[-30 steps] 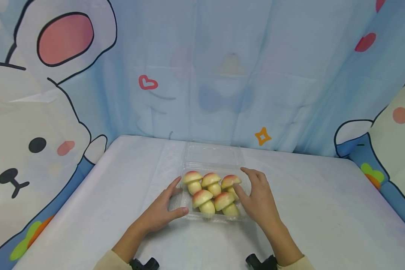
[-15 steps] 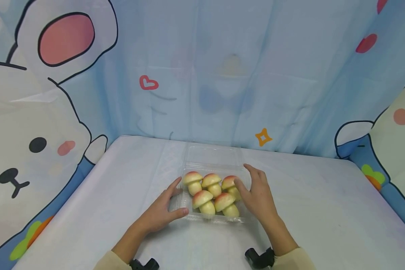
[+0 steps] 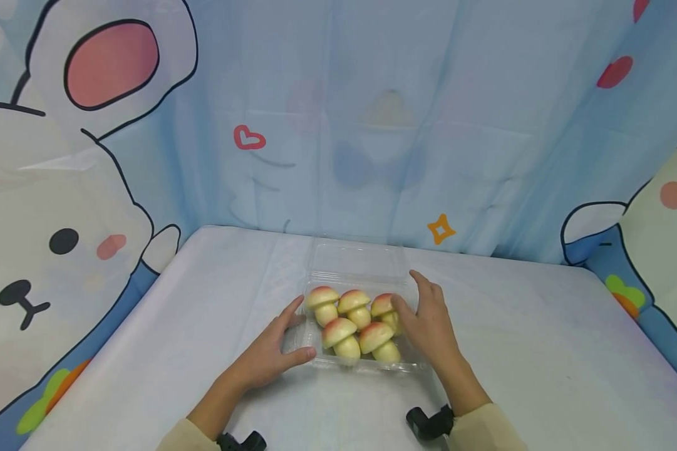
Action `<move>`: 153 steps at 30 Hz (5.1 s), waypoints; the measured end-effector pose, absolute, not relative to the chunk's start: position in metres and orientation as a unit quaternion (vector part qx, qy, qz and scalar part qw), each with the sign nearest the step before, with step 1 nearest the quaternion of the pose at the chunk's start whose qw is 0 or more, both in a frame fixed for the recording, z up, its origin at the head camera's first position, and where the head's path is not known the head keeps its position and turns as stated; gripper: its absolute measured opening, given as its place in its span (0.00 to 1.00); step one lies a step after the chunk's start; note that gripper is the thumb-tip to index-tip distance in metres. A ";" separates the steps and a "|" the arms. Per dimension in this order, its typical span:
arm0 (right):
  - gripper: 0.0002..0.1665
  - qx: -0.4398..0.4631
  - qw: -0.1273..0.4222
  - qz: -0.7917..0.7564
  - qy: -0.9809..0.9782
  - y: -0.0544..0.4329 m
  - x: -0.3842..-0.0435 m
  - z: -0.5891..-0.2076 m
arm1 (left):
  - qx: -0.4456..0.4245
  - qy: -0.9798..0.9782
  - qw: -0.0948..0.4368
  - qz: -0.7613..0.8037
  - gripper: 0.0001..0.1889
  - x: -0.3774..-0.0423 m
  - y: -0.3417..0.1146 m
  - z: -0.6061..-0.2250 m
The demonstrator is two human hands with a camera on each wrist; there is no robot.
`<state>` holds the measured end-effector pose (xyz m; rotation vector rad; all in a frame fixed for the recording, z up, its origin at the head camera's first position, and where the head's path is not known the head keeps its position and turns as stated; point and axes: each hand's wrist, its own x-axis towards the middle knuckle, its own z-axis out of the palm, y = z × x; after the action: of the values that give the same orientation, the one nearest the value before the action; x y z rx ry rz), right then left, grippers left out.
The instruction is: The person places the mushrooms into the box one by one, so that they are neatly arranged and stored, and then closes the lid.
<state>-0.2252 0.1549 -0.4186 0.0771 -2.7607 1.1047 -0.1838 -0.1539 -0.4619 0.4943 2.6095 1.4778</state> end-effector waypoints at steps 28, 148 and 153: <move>0.40 -0.019 -0.032 0.482 -0.876 0.163 -0.259 -0.423 | 0.165 0.856 0.050 0.487 0.51 -0.185 -0.154 -0.462; 0.21 -0.045 0.147 0.608 -0.778 0.161 -0.252 -0.440 | 0.161 0.860 0.045 0.481 0.50 -0.184 -0.152 -0.457; 0.20 -0.052 0.144 0.592 -0.791 0.164 -0.248 -0.441 | 0.159 0.861 0.047 0.481 0.50 -0.184 -0.152 -0.457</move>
<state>-0.2482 0.1639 -0.4406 -0.1509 -2.2808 1.7075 -0.1837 -0.1516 -0.4573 0.4864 2.6260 1.4685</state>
